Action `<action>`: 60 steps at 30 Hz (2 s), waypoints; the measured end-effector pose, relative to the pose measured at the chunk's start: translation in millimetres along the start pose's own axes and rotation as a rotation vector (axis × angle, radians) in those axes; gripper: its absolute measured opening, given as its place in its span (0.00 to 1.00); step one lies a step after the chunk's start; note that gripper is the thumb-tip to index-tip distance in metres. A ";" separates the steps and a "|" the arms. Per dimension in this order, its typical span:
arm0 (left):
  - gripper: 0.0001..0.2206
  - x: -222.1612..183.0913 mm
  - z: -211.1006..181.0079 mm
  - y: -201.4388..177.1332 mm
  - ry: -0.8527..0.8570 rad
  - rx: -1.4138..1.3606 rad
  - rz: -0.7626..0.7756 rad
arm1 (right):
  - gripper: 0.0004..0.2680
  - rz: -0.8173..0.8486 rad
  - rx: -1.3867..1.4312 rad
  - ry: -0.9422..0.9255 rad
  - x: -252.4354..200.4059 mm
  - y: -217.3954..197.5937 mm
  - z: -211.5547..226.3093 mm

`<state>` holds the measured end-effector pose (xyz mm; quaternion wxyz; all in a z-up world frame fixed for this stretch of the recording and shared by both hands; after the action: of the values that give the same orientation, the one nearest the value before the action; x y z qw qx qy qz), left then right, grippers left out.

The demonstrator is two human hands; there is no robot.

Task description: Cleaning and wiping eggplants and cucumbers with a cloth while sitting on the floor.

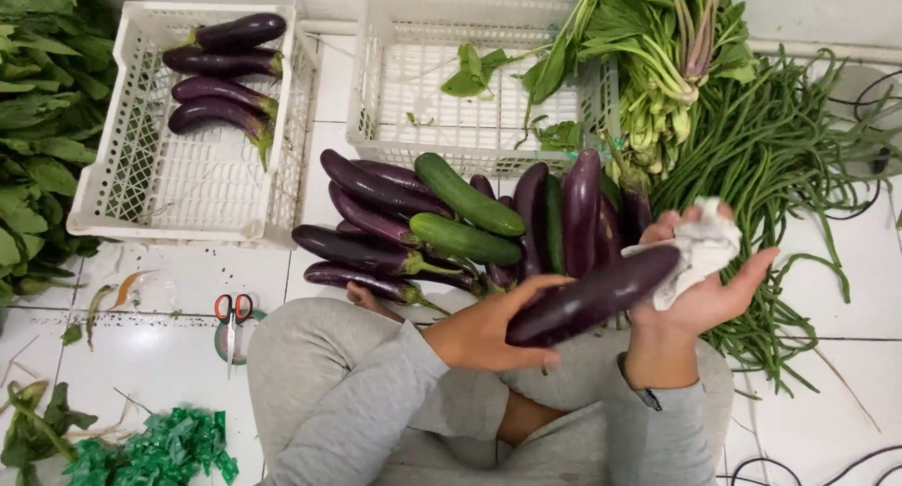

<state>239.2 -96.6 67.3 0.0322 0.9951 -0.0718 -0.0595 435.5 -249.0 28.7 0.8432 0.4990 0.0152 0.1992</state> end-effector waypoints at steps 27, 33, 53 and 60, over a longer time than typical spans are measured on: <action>0.38 10.7 62.6 -10.0 0.184 -0.220 -0.116 | 0.30 0.236 -0.198 -0.053 -41.4 39.5 -62.1; 0.33 10.5 51.6 10.3 0.009 -0.241 -0.079 | 0.13 -0.142 -0.298 0.024 -23.6 -51.2 -49.6; 0.17 -126.6 -107.0 73.2 0.931 0.630 -0.598 | 0.09 -0.229 -0.297 0.108 -27.2 -4.9 -39.3; 0.12 -163.7 -138.7 130.8 0.775 0.620 -0.227 | 0.10 -0.131 -0.074 0.149 -37.6 5.7 -23.3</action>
<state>77.3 -194.0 232.8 -0.2468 0.9084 0.0397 0.3352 393.9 -240.3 15.4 0.8689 0.4492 0.1028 0.1808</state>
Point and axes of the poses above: each hand's wrist, its own x-axis towards the middle knuckle, its own y-axis out of the palm, z = x × y, the point moved 2 cm from there along x, towards the middle knuckle, and after that the axes turned 1 degree about -y, right-handed, at the moved point
